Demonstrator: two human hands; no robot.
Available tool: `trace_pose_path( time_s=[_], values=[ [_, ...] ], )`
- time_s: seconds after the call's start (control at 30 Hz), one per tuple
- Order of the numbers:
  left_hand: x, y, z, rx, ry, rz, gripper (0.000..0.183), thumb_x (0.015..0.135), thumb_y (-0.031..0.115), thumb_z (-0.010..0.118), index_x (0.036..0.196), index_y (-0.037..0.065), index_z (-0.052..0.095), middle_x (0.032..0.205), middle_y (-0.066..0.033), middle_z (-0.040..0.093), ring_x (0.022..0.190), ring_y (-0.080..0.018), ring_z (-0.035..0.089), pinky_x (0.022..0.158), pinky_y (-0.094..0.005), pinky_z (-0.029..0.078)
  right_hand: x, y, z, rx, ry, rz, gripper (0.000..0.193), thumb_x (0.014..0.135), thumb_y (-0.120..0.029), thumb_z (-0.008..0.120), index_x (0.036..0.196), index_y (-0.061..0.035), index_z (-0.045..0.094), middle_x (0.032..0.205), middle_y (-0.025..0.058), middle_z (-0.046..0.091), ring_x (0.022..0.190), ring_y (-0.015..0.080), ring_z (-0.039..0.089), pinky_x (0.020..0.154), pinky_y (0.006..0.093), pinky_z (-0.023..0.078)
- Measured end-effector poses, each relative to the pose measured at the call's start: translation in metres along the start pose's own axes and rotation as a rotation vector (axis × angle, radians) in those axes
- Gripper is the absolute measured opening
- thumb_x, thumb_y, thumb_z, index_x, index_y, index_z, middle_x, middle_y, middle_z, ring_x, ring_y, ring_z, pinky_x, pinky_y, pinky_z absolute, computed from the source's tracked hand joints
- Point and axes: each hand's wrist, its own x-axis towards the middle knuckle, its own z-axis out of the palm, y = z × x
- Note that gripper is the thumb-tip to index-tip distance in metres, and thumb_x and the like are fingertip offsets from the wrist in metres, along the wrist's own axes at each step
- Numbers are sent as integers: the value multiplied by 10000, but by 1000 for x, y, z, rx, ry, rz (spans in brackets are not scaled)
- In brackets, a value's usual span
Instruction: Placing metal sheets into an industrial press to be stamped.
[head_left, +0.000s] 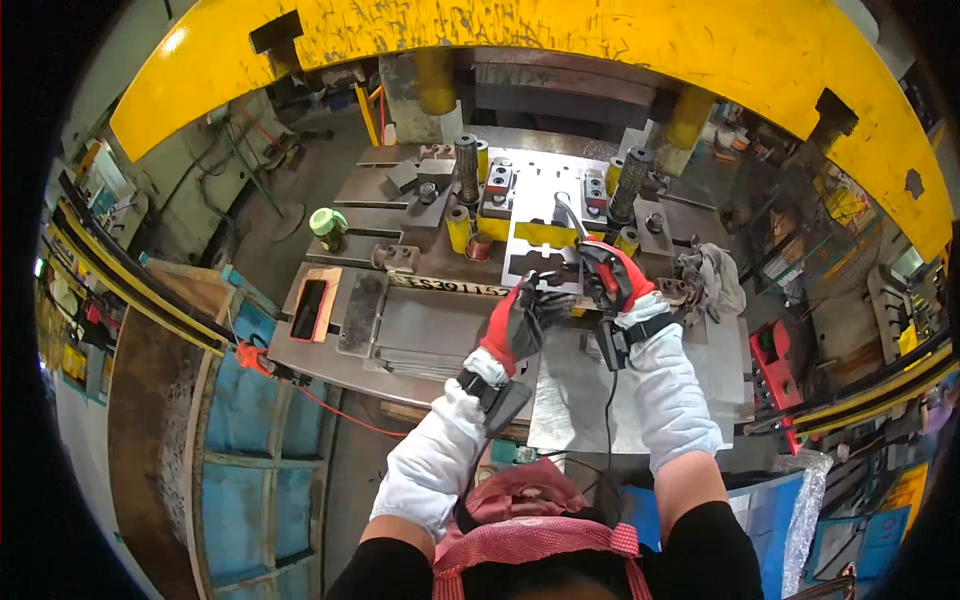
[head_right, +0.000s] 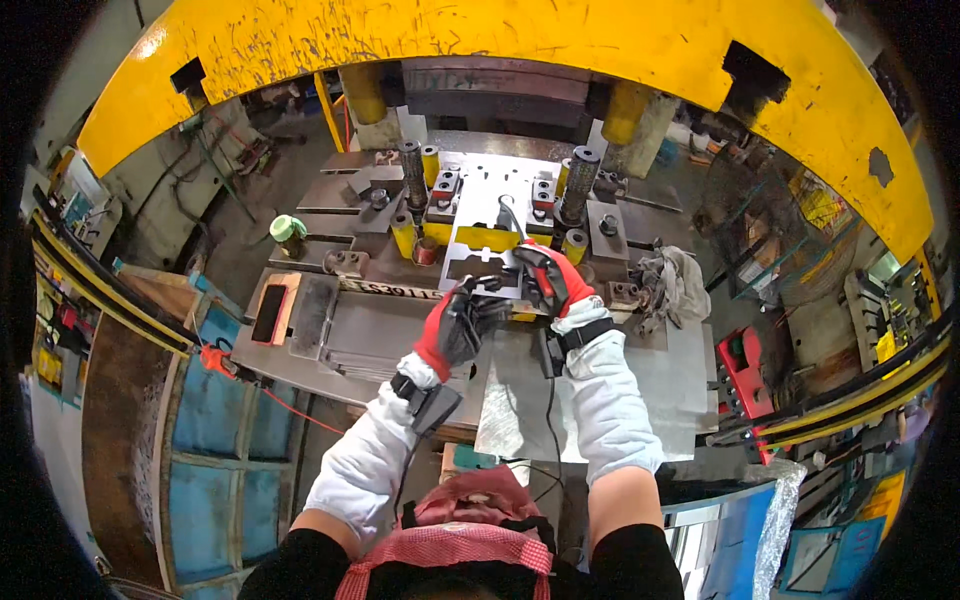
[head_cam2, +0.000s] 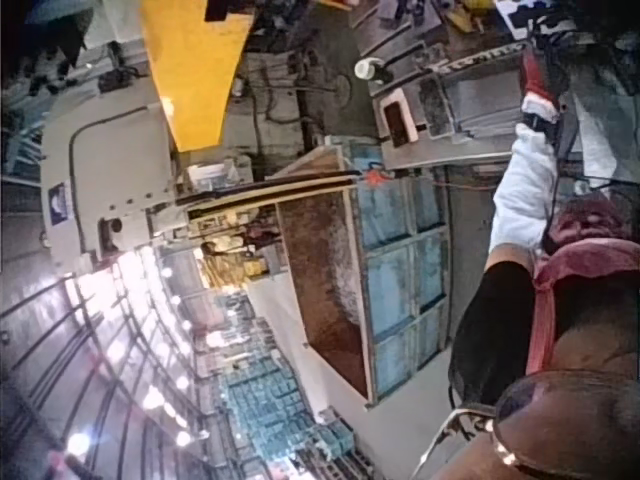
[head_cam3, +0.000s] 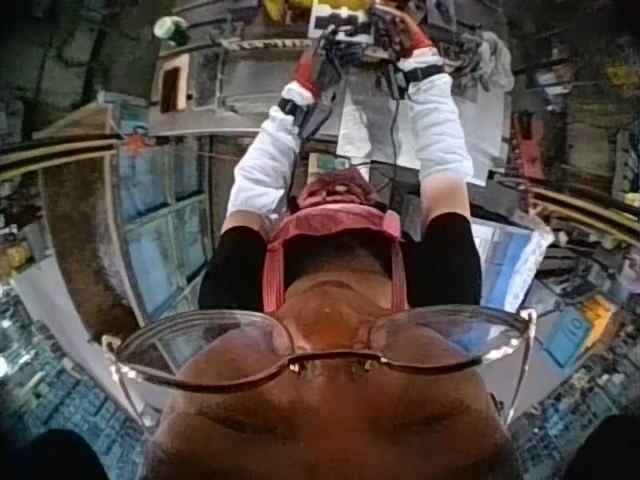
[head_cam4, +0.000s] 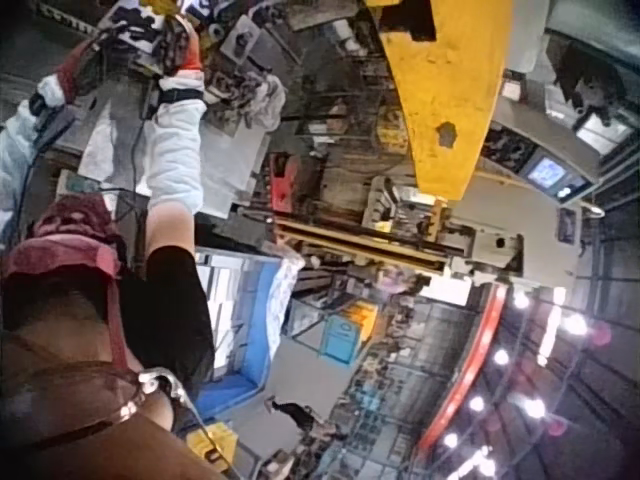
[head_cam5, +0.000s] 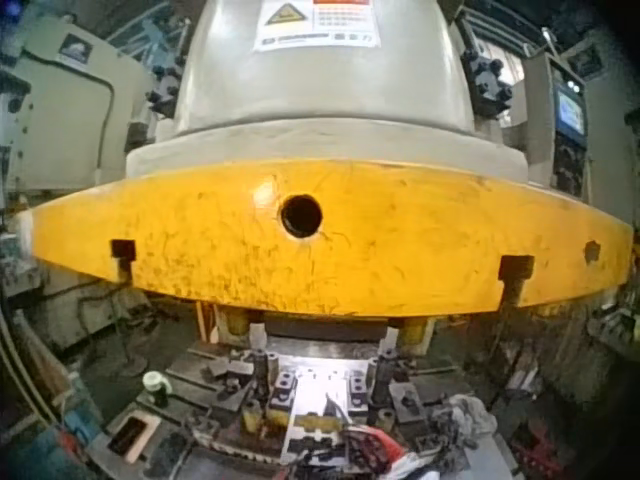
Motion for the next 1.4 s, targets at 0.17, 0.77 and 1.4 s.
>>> trace_pose_path(
  time_s=[0.17, 0.77, 1.4],
  values=[
    [22, -10, 13, 51, 22, 131, 429, 942, 252, 288, 1190, -79, 403, 1102, -227, 542, 963, -328, 574, 882, -398, 460, 24, 10, -30, -88, 32, 79, 150, 801, -206, 630, 872, -76, 611, 688, -42, 535, 593, 47, 481, 584, 225, 438],
    [31, -8, 12, 238, 293, 234, 249, 877, 150, 430, 1006, -57, 483, 882, -207, 620, 772, -297, 637, 717, -355, 534, -301, 163, -121, -53, 688, 73, 422, 808, -131, 566, 1203, -41, 448, 705, 10, 538, 500, 94, 471, 423, 249, 395],
    [22, -14, 28, 216, 394, 260, 291, 887, 189, 404, 984, -74, 482, 914, -241, 609, 829, -348, 623, 761, -405, 522, -316, 159, -138, 263, 609, 215, 193, 828, -161, 554, 972, -89, 448, 744, 124, 601, 469, 165, 516, 421, 323, 461]
  ],
)
